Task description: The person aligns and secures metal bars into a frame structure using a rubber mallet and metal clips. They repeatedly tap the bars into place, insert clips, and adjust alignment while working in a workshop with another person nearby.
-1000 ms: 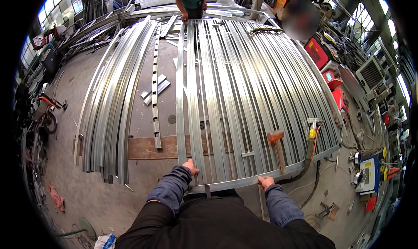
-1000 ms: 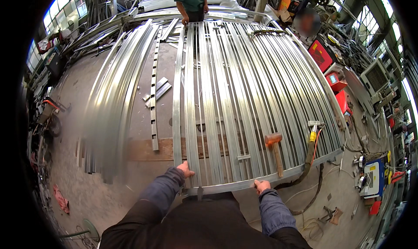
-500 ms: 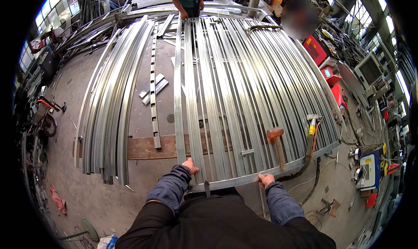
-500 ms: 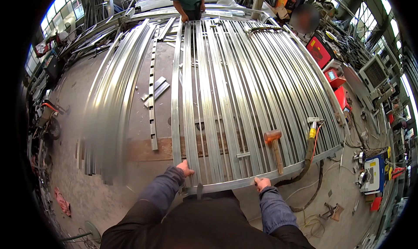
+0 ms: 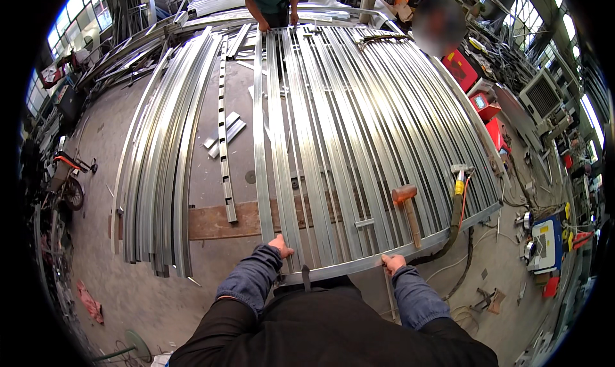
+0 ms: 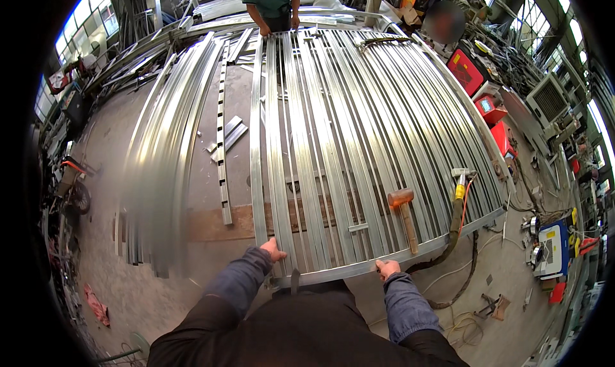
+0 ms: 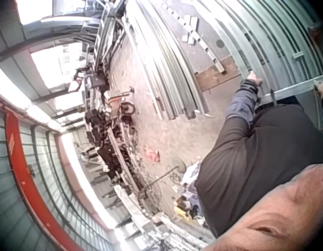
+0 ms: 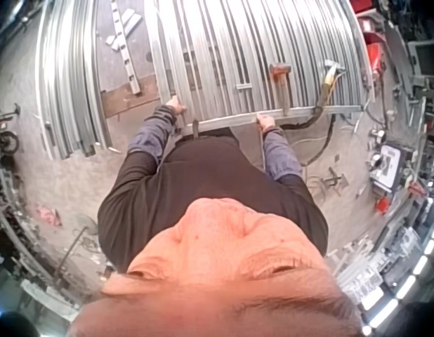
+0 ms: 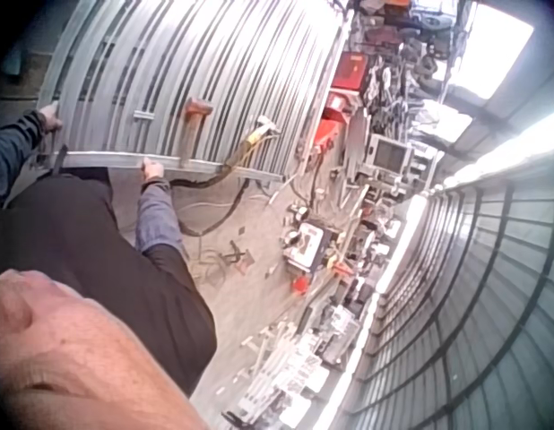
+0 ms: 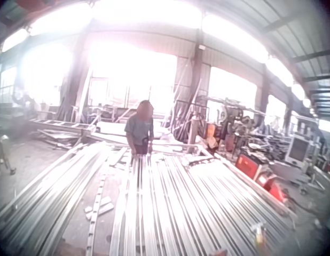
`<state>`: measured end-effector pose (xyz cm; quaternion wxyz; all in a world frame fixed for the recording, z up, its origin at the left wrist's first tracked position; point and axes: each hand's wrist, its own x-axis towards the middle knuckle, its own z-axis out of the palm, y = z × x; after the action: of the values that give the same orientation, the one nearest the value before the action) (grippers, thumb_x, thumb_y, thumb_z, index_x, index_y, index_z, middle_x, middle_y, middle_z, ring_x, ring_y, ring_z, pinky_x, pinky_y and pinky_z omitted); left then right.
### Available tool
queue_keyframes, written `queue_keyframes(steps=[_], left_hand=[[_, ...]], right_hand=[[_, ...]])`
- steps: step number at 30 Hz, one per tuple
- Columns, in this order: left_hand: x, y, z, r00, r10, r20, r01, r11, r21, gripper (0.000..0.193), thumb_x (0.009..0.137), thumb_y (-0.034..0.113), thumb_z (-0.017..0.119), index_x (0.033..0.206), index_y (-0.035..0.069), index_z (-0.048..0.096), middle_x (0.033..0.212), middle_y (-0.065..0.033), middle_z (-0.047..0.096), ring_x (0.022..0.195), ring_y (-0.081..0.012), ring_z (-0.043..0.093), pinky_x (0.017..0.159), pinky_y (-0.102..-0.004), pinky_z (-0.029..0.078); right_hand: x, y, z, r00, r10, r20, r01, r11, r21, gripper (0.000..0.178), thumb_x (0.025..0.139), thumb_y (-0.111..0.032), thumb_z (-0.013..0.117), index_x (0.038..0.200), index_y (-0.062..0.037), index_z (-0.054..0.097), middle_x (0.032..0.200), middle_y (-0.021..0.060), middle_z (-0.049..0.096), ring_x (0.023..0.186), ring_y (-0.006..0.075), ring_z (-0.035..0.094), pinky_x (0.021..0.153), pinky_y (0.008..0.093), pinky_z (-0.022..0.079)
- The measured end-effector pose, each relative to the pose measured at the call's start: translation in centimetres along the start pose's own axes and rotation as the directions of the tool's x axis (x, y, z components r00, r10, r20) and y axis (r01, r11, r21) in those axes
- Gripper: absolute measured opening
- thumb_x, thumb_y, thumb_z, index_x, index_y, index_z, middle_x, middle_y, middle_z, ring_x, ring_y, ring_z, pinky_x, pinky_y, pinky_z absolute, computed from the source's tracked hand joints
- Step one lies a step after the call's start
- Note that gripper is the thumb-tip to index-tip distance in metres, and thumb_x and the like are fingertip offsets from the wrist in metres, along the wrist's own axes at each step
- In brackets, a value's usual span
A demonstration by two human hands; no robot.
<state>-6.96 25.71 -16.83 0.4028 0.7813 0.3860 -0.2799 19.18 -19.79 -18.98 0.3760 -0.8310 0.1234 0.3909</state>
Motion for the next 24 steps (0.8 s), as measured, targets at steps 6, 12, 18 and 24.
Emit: queue_keyframes(steps=[6, 12, 18, 24], left_hand=[[-0.11, 0.0, -0.07, 1.0, -0.004, 0.011, 0.004, 1.0, 0.0, 0.09, 0.084, 0.046, 0.086, 0.145, -0.007, 0.045, 0.137, -0.0339, 0.064, 0.129, -0.0453, 0.063, 0.109, -0.0462, 0.052], [-0.03, 0.07, -0.04, 1.0, 0.003, 0.014, -0.003, 1.0, -0.021, 0.087, 0.084, 0.045, 0.085, 0.143, -0.007, 0.047, 0.136, -0.0338, 0.065, 0.128, -0.0455, 0.064, 0.108, -0.0463, 0.052], [0.16, -0.39, 0.32, 0.998, 0.036, -0.045, -0.036, 0.999, 0.002, 0.085, 0.084, 0.044, 0.085, 0.141, -0.007, 0.048, 0.133, -0.0341, 0.066, 0.126, -0.0456, 0.065, 0.106, -0.0465, 0.053], [0.04, 0.0, 0.2, 0.998, 0.05, -0.046, -0.049, 0.999, 0.022, 0.085, 0.083, 0.043, 0.085, 0.14, -0.008, 0.048, 0.132, -0.0341, 0.067, 0.125, -0.0457, 0.065, 0.106, -0.0466, 0.054]], right_hand=[[-0.43, -0.35, 0.14, 1.0, -0.007, -0.014, 0.006, 1.0, -0.004, 0.04, 0.095, -0.035, 0.079, 0.081, 0.0015, 0.07, 0.068, 0.0112, 0.066, 0.05, 0.0211, 0.057, 0.047, 0.0388, 0.045], [-0.1, -0.08, 0.18, 0.999, 0.04, -0.002, -0.039, 0.998, 0.052, 0.029, 0.099, -0.028, 0.077, 0.093, -0.0002, 0.07, 0.072, 0.0099, 0.065, 0.047, 0.018, 0.051, 0.042, 0.0351, 0.038], [0.19, -0.13, 0.35, 1.0, 0.025, -0.005, -0.024, 0.998, 0.06, 0.031, 0.098, -0.029, 0.078, 0.088, -0.0014, 0.068, 0.071, 0.0099, 0.064, 0.048, 0.0181, 0.052, 0.042, 0.0359, 0.038], [0.36, 0.46, 0.07, 1.0, -0.001, -0.02, 0.001, 0.999, 0.037, 0.033, 0.097, -0.03, 0.08, 0.085, -0.0017, 0.069, 0.071, 0.0098, 0.064, 0.049, 0.0182, 0.053, 0.042, 0.0363, 0.039]])
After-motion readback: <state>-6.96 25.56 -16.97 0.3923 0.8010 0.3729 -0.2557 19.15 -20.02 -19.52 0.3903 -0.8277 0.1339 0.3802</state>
